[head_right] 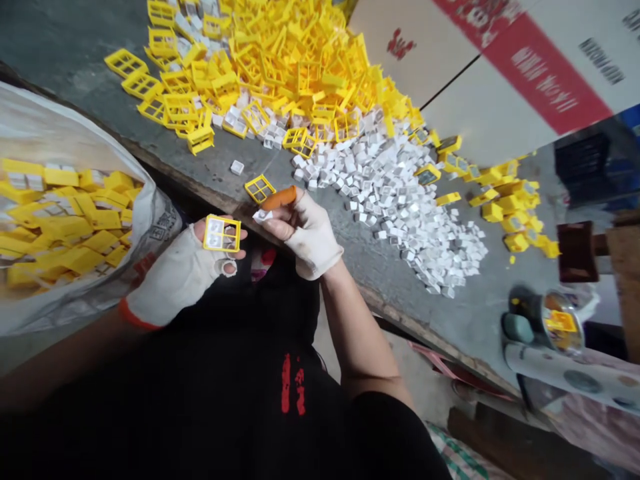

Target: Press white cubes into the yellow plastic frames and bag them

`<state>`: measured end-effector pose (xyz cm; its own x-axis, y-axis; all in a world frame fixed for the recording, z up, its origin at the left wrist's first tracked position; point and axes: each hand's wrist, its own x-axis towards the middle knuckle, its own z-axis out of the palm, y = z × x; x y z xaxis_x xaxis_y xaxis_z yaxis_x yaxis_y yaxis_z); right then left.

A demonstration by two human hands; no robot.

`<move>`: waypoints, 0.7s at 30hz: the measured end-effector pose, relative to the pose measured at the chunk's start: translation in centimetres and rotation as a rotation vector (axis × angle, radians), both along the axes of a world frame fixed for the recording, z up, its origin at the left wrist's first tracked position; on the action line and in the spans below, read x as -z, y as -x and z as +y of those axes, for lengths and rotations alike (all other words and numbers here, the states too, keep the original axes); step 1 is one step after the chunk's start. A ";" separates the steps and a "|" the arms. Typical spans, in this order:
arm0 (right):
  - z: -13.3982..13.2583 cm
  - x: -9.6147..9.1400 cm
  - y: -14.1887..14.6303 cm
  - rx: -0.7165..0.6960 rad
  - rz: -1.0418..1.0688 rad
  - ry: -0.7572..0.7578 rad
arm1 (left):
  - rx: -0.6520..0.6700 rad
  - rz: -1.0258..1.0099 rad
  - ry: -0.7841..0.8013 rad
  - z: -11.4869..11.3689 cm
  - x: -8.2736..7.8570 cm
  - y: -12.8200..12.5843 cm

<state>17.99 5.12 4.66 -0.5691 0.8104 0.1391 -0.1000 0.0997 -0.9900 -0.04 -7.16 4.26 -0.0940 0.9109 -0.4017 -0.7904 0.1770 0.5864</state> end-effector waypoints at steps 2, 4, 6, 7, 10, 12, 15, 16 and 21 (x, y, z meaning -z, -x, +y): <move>-1.1 0.1 -0.4 0.020 0.014 -0.008 | 0.029 0.013 -0.025 -0.2 -0.4 -0.6; -1.8 0.2 -0.7 0.031 0.026 -0.036 | 0.052 0.034 -0.038 -0.5 -0.8 -1.0; -2.5 0.3 -1.0 0.048 0.046 -0.091 | 0.058 0.050 -0.051 -0.8 -1.0 -1.4; -2.8 0.4 -1.1 0.060 0.054 -0.125 | 0.058 0.058 -0.054 -1.0 -1.0 -1.5; -3.5 0.4 -1.7 0.096 0.019 -0.239 | 0.059 0.087 -0.047 -1.3 -1.0 -1.8; -3.8 0.2 -2.1 0.090 -0.041 -0.335 | 0.065 0.103 -0.044 -1.4 -1.0 -1.8; -3.9 -0.2 -2.7 0.041 -0.119 -0.487 | 0.093 0.089 -0.071 -1.5 -1.0 -1.9; -3.7 -0.3 -2.8 0.018 -0.130 -0.531 | 0.098 0.080 -0.079 -1.5 -1.1 -1.9; -2.5 -0.4 -2.9 -0.153 -0.131 -0.694 | 0.162 0.055 -0.007 -1.2 -1.2 -1.7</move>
<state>20.89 2.61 5.09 -0.7163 0.4701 0.5158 -0.0483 0.7039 -0.7086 1.62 -8.39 5.44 0.0328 0.9188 -0.3932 -0.7183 0.2953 0.6300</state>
